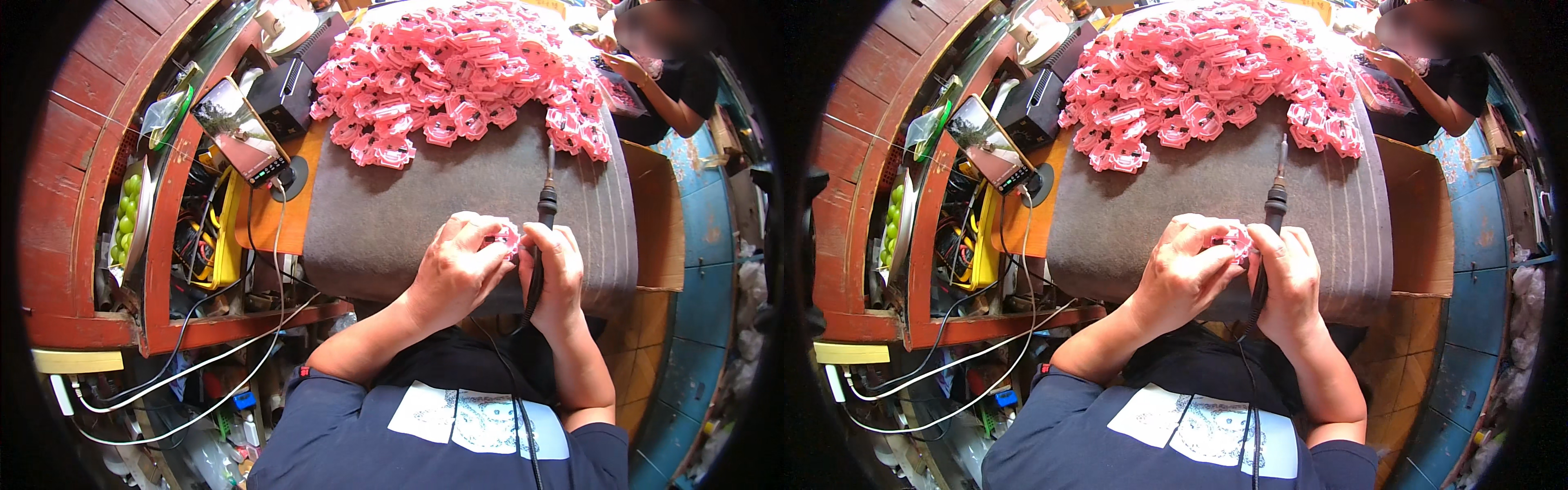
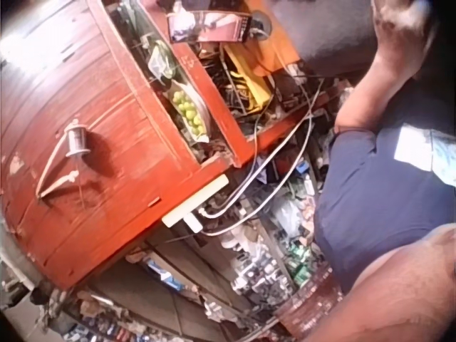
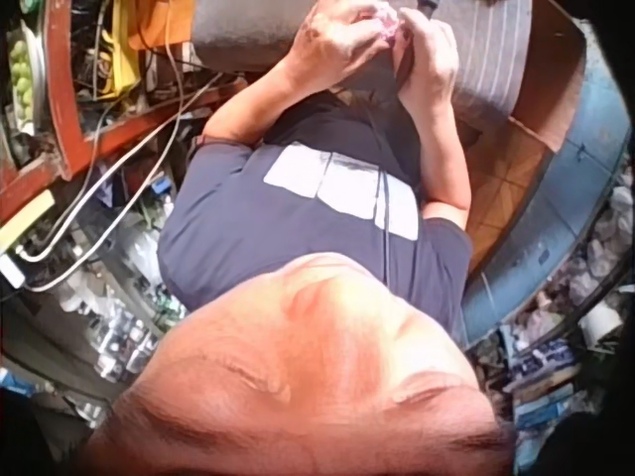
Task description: The person uses a soldering iron to apply heat to small pink plastic components arranged on a work surface. They pick up individual pieces, apply the soldering tip to specific areas, and place the finished pieces into a cardboard box. A second person is visible in the background performing a similar task.
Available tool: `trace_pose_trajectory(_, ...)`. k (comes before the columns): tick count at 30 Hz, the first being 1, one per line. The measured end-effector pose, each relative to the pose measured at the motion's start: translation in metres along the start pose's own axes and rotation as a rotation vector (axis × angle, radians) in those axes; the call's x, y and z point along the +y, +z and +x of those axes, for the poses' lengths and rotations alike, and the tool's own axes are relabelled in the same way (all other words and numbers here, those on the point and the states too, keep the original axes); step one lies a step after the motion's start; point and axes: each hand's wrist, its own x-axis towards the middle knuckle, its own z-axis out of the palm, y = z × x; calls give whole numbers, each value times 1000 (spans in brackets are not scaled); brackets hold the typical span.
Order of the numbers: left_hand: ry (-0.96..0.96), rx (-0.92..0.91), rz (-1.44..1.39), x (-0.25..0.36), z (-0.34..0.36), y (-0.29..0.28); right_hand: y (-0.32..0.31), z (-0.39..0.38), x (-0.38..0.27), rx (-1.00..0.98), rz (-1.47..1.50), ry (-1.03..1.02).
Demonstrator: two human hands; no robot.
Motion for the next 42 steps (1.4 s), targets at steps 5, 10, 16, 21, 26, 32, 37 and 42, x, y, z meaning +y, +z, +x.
trace_pose_trajectory(5,26,37,-60,1,4,-1,-8,8,-10,-68,-26,-43)
trace_pose_trajectory(10,20,41,-203,-4,2,-1,-6,7,-12,-25,13,-51)
trace_pose_trajectory(16,43,110,-151,-5,4,-3,2,6,-10,-19,19,-104)
trace_pose_trajectory(21,-46,137,-109,6,-5,-3,6,5,-10,10,48,-60)
trace_pose_trajectory(26,-109,113,-141,7,-5,7,10,4,-8,32,88,-69)
trace_pose_trajectory(32,-100,82,-169,2,0,7,14,0,-9,89,115,15)
trace_pose_trajectory(37,-202,52,-192,2,0,5,15,-4,-8,116,108,17)
trace_pose_trajectory(42,-227,108,-220,3,2,6,13,-7,-7,183,42,-146)
